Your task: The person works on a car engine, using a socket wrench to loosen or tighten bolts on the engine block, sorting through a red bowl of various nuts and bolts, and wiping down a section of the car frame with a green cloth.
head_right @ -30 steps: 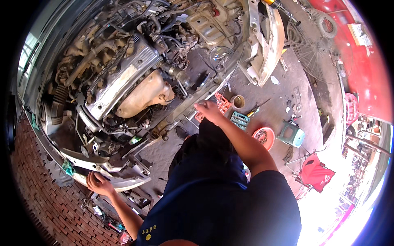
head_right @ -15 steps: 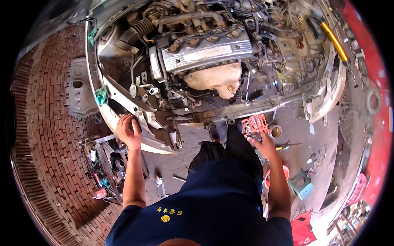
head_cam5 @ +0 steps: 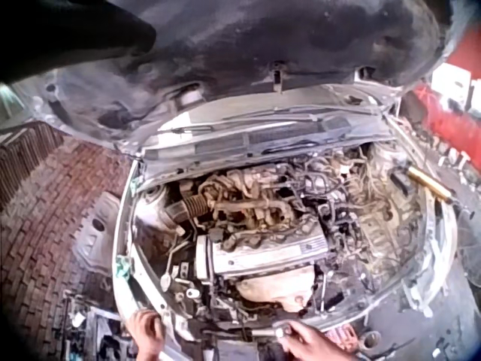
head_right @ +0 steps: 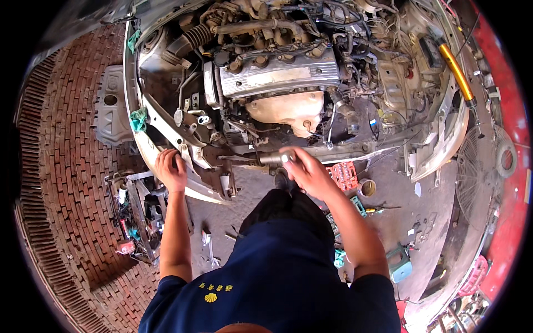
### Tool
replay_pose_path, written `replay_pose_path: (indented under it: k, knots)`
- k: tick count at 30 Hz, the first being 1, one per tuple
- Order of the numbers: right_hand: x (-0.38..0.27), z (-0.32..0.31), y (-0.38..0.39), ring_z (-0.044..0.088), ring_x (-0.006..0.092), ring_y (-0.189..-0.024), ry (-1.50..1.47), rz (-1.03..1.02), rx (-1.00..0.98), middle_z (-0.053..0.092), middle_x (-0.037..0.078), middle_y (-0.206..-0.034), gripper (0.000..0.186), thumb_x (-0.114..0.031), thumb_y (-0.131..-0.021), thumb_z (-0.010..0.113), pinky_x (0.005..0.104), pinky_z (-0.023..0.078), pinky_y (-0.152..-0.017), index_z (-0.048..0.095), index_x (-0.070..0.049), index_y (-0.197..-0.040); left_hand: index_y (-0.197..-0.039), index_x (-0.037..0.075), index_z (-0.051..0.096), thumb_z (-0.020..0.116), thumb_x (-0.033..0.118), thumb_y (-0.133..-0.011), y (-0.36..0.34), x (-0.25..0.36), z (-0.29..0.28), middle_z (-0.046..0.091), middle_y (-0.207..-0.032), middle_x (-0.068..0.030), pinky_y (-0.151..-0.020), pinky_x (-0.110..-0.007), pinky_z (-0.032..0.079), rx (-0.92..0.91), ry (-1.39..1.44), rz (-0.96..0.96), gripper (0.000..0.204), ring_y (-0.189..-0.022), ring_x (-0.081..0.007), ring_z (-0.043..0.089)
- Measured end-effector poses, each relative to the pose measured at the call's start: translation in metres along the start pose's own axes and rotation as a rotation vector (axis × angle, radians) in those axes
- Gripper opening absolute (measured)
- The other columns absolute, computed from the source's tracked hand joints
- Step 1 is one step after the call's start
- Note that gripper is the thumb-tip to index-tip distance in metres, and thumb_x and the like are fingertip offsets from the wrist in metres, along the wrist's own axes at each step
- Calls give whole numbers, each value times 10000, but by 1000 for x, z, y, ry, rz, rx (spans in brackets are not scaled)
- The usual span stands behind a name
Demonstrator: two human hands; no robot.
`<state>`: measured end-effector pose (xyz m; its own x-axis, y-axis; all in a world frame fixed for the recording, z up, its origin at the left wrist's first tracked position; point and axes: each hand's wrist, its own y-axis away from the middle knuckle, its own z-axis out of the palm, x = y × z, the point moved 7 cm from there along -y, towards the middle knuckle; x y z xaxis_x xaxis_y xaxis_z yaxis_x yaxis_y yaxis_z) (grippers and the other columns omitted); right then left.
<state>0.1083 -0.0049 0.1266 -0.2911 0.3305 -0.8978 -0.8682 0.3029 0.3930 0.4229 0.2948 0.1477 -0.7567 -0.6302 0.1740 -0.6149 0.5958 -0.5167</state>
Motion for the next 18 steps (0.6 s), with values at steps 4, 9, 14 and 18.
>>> replay_pose_path:
  k: [4, 9, 14, 18]
  knots:
    - [-31, -2, -78, 525, 51, -626, 102, -69, 98, 620, -19, -801, 340, -339, -1074, 684, 256, 417, -556, 633, -69, -1275, -1074, 67, 750, 688, 131, -963, -2, -4, 2, 756, -1147, -105, -1104, -487, 459, 18, 18, -18, 142, -1212, -351, 669]
    - [-88, -2, -184, 557, 105, -746, 460, -161, 291, 626, 8, -826, 403, -416, -1083, 672, 307, 464, -683, 662, -24, -1177, -1050, 56, 751, 703, 110, -924, -9, -3, -3, 754, -1122, -112, -1115, -493, 461, 42, 99, -50, 145, -1154, -349, 683]
    - [-96, 7, -250, 716, 226, -864, 583, -55, 296, 735, 158, -935, 699, -522, -1027, 699, 394, 557, -788, 609, 65, -1395, -1080, 31, 747, 684, 71, -952, -1, -14, -13, 753, -1154, -126, -1058, -471, 473, 45, 286, -124, 149, -1154, -364, 676]
    - [-120, 16, -250, 748, 282, -994, 786, 100, 322, 756, 231, -1043, 773, -546, -1031, 680, 403, 570, -860, 573, 90, -1457, -1087, 28, 743, 695, 65, -902, -8, -15, -16, 752, -1155, -131, -1041, -473, 476, 3, 398, -88, 195, -1127, -364, 681]
